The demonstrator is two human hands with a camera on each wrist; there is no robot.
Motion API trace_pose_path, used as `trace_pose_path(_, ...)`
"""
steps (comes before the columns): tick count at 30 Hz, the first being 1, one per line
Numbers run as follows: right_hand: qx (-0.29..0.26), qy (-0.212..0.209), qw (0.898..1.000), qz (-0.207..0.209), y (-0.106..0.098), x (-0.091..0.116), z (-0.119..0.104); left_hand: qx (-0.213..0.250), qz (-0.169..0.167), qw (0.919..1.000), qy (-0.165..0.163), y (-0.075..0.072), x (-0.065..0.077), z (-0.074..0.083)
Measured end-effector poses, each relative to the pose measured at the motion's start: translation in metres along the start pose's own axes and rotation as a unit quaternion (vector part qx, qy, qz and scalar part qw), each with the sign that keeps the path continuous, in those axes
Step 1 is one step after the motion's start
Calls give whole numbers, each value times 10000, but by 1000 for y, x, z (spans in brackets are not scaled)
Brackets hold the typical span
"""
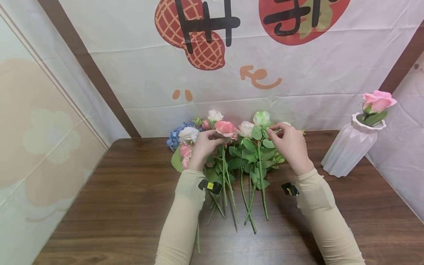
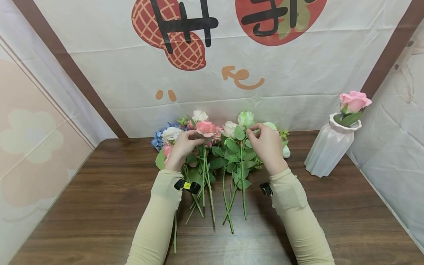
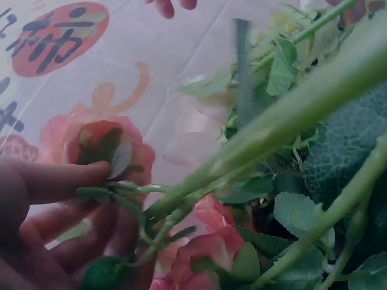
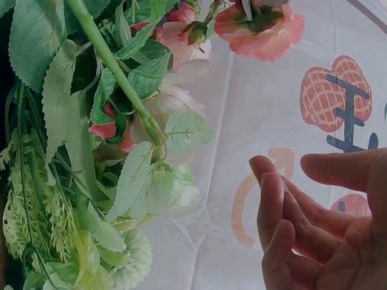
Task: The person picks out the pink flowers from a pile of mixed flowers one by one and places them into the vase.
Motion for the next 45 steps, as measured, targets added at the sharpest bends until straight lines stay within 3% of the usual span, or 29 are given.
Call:
trace_pose_path(4, -10, 4, 10000, 0, 0, 0, 0, -220, 362, 9988, 231, 0, 1, 3)
trace_pose_path(10, -14, 1, 10000, 10, 1, 1, 0, 28, 547, 9985, 85, 0, 2, 6)
trace_pose_path(18, 23, -5, 10000, 2, 2, 0, 1, 1078, -81, 9932, -429, -6, 3, 5)
trace_pose_path(25, 32, -30, 10000, -31, 3, 0, 1, -171, -158, 9997, 56, -6, -1, 1)
trace_pose_path(29, 36, -40, 10000, -34, 3, 0, 1, -502, -113, 9986, 98, -6, -1, 1)
trace_pose_path(37, 65, -75, 10000, -1, 3, -1, 1, -1332, 278, 9898, 432, -5, 1, 5)
trace_pose_path(43, 62, -113, 9999, 21, 3, 0, 0, -1473, 433, 9869, 497, -8, 2, 6)
trace_pose_path(45, 65, -113, 9999, 27, 3, 0, 0, -1689, 591, 9824, 541, -9, 3, 7)
Point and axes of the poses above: each hand's wrist, its own x-axis away from the middle knuckle, its own y-axis out of the palm, z = x × y, the point moved 1 cm from there along -x, towards the middle knuckle, and after that the axes turned 3 degrees about x, right-handed, at the moved point
